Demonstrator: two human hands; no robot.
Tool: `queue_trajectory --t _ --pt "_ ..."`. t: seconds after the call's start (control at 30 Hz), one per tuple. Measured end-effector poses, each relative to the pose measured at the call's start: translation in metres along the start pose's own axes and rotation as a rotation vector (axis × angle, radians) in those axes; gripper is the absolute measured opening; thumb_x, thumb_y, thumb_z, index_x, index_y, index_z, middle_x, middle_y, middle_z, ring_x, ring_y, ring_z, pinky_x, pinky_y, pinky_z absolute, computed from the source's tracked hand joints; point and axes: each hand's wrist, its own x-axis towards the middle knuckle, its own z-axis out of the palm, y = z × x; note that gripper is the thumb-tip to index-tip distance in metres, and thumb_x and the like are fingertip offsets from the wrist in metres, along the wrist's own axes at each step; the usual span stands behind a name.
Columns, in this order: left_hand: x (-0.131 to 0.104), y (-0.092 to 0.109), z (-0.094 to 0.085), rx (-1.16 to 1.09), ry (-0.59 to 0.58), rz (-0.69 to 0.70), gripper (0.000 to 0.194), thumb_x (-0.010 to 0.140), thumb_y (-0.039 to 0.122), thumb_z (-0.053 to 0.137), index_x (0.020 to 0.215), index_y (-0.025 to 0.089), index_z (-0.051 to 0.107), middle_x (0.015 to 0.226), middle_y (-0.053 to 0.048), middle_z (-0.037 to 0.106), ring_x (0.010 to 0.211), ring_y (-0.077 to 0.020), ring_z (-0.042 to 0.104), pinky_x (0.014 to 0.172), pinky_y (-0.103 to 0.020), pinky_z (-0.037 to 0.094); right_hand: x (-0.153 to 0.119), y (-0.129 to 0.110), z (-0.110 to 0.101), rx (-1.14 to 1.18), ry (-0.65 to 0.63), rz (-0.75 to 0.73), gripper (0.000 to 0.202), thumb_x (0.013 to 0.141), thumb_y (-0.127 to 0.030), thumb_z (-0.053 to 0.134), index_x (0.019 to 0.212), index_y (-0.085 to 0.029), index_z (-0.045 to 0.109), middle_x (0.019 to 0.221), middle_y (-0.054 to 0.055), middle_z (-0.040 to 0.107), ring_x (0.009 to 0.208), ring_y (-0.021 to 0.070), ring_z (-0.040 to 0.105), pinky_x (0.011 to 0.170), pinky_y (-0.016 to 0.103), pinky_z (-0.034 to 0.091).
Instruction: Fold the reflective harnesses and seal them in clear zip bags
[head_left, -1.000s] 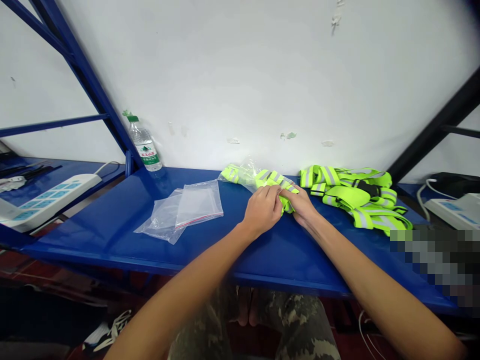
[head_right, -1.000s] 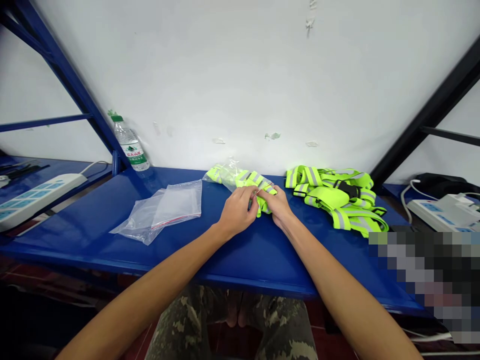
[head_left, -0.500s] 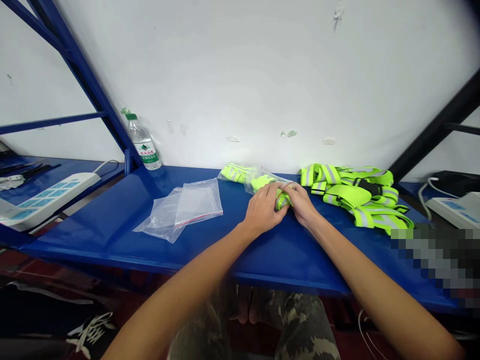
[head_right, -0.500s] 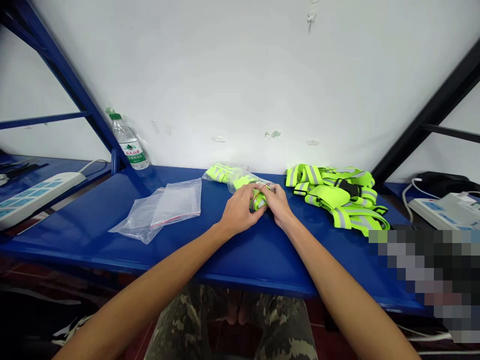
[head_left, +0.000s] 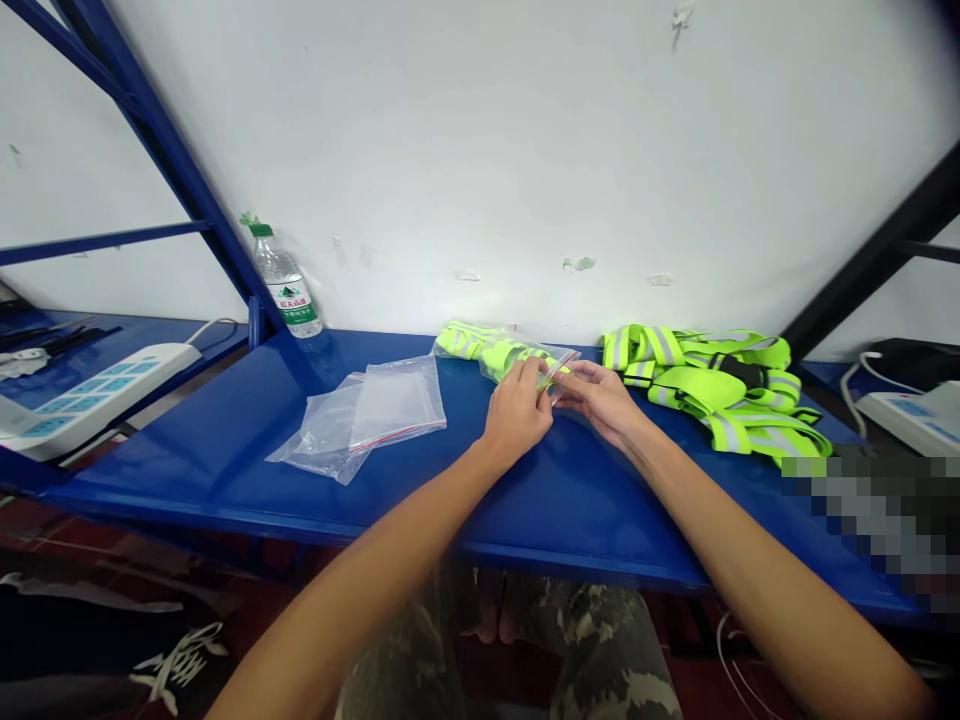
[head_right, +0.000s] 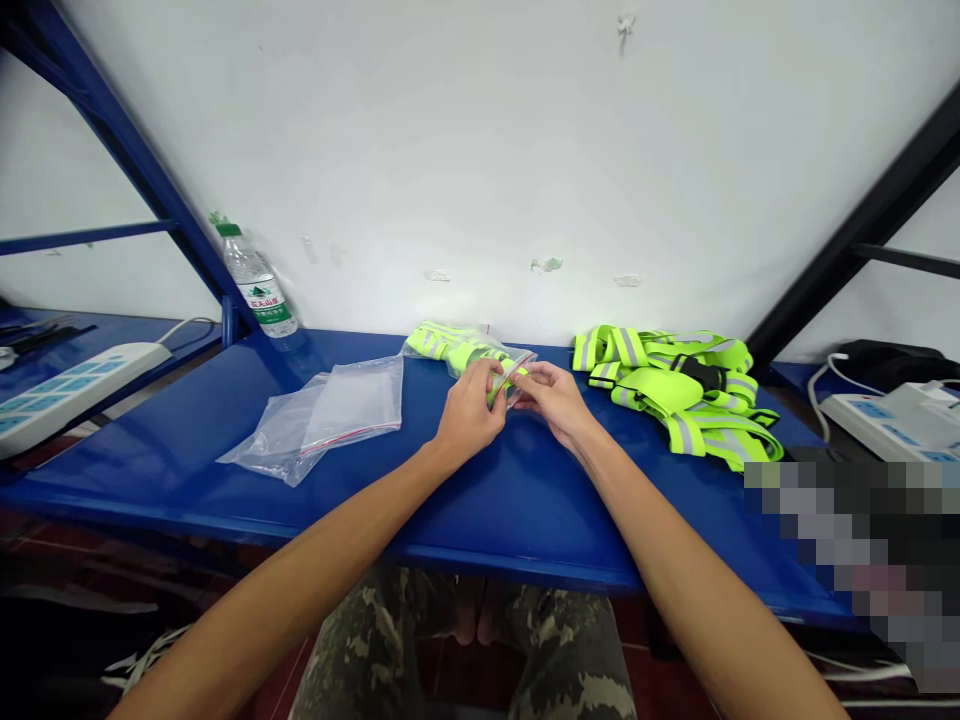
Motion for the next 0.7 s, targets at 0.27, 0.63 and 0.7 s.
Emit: queue_trajectory --t 0.27,0.63,0.7 --pt "-0.004 0.009 -0.002 0.201 -0.031 -0.084 0.027 0.083 0.008 0.048 0.107 0.02 0.051 0.103 -0.008 0.064 0.096 -0.0234 0.061 0.081 -0.035 0.048 -0.001 0.004 0.008 -0.032 0.098 -0.067 0.041 0.049 -0.034 0.089 0.071 -0.017 0.059 0.055 0.0 0.064 0.049 0.0124 0.061 0.048 0.023 0.05" --pt "0.007 0.001 0.003 0.357 -0.111 -0.092 0.011 0.088 0.017 0.049 0.095 0.022 0.055 0.097 -0.005 0.068 0.091 -0.0226 0.064 0.07 -0.031 0.045 -0.008 0.014 0.002 -0.145 0.117 -0.14 0.036 0.056 -0.034 0.086 0.071 -0.018 0.057 0.054 -0.001 0.063 0.047 0.013 0.06 0.049 0.025 0.05" --pt "0.008 0.001 0.003 0.373 -0.114 -0.111 0.014 0.09 0.017 0.046 0.098 0.022 0.055 0.095 -0.004 0.069 0.087 -0.0223 0.066 0.065 -0.031 0.044 -0.01 0.014 0.001 -0.136 0.128 -0.15 0.037 0.057 -0.037 0.085 0.072 -0.018 0.058 0.053 -0.002 0.062 0.048 0.0128 0.06 0.049 0.024 0.05"
